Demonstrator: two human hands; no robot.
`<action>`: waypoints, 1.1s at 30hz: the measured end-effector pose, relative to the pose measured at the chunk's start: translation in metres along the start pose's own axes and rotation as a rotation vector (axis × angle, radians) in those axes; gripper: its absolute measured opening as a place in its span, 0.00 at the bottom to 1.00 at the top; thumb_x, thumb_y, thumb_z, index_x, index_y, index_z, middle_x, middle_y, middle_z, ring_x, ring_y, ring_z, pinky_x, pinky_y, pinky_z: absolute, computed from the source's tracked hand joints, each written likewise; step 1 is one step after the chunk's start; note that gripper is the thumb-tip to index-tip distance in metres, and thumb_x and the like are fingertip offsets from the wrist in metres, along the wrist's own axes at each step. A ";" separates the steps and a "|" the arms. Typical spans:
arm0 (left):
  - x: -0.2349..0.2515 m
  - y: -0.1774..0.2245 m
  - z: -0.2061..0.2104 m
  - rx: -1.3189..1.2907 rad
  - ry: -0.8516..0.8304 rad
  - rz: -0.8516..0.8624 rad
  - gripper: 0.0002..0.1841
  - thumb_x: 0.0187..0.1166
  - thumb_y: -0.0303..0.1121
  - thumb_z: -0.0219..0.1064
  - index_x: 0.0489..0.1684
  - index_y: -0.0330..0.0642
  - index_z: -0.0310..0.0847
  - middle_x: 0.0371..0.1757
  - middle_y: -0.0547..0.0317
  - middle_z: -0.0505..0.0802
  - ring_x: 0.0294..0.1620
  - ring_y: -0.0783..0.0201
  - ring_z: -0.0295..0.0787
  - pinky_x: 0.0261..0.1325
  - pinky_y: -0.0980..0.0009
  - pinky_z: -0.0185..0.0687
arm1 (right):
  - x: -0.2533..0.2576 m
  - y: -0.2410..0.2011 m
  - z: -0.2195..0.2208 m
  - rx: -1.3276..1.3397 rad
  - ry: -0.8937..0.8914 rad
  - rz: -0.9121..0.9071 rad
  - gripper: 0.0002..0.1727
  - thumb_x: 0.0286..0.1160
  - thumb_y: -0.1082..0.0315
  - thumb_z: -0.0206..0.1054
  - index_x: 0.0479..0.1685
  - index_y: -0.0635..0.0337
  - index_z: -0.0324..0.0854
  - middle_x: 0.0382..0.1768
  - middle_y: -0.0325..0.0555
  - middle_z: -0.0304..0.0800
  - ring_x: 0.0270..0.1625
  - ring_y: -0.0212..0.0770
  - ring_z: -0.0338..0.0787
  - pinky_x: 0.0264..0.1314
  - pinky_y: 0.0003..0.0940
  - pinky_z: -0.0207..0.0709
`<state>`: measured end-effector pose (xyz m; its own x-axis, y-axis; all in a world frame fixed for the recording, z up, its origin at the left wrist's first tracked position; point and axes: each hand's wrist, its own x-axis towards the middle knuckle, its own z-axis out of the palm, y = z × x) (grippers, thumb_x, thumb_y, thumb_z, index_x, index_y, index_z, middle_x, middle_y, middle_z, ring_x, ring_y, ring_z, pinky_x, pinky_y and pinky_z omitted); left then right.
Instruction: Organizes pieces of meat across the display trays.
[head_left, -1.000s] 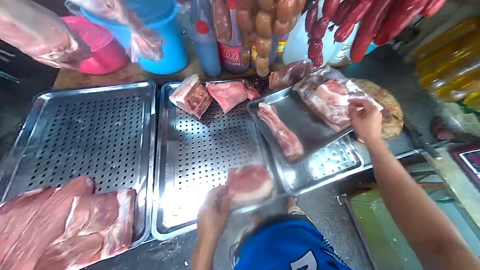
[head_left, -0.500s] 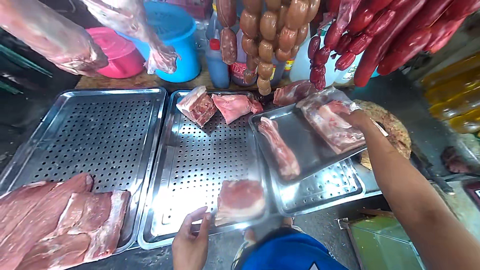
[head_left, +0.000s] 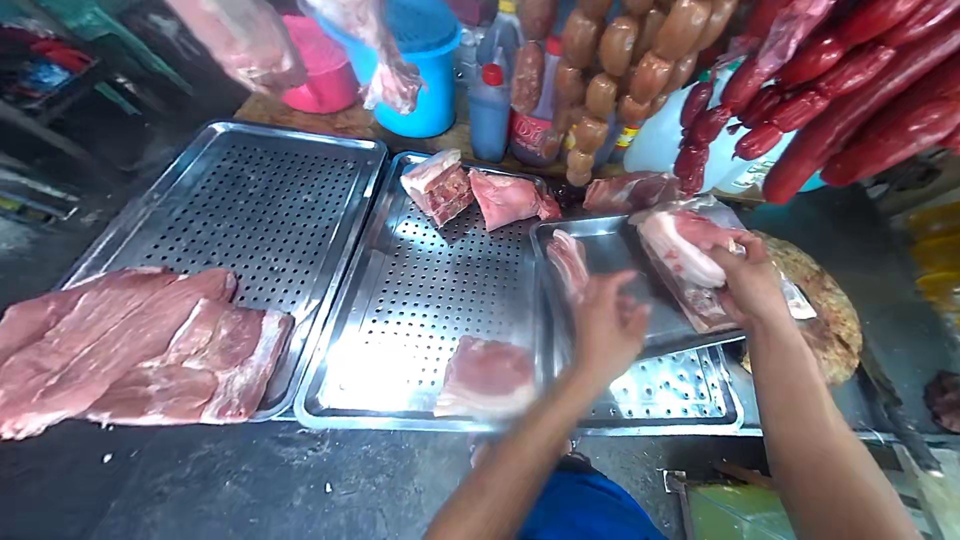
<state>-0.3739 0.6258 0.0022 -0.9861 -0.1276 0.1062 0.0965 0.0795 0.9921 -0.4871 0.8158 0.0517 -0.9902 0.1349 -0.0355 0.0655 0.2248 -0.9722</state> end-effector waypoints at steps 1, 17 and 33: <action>0.005 -0.001 0.005 0.028 0.004 0.005 0.26 0.77 0.33 0.72 0.77 0.42 0.78 0.74 0.47 0.83 0.56 0.62 0.92 0.57 0.67 0.92 | -0.016 -0.005 0.009 0.021 -0.027 -0.024 0.32 0.74 0.69 0.71 0.77 0.61 0.62 0.55 0.53 0.86 0.47 0.43 0.93 0.47 0.42 0.91; -0.056 -0.038 -0.083 0.290 0.241 0.145 0.14 0.74 0.28 0.72 0.53 0.31 0.84 0.53 0.44 0.89 0.47 0.61 0.92 0.54 0.69 0.90 | -0.127 0.011 0.126 0.061 -0.226 -0.160 0.33 0.63 0.74 0.74 0.70 0.64 0.62 0.48 0.48 0.93 0.44 0.37 0.96 0.47 0.31 0.92; -0.132 -0.062 -0.065 0.128 -0.497 -0.165 0.11 0.77 0.31 0.72 0.48 0.32 0.87 0.46 0.45 0.93 0.47 0.54 0.92 0.58 0.54 0.88 | -0.147 0.009 0.153 0.082 -0.227 -0.166 0.30 0.67 0.76 0.74 0.68 0.63 0.63 0.44 0.47 0.93 0.42 0.35 0.95 0.47 0.31 0.92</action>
<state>-0.2409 0.5732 -0.0685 -0.9347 0.3324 -0.1256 -0.0520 0.2216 0.9738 -0.3598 0.6504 0.0127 -0.9894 -0.1185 0.0835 -0.1006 0.1461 -0.9841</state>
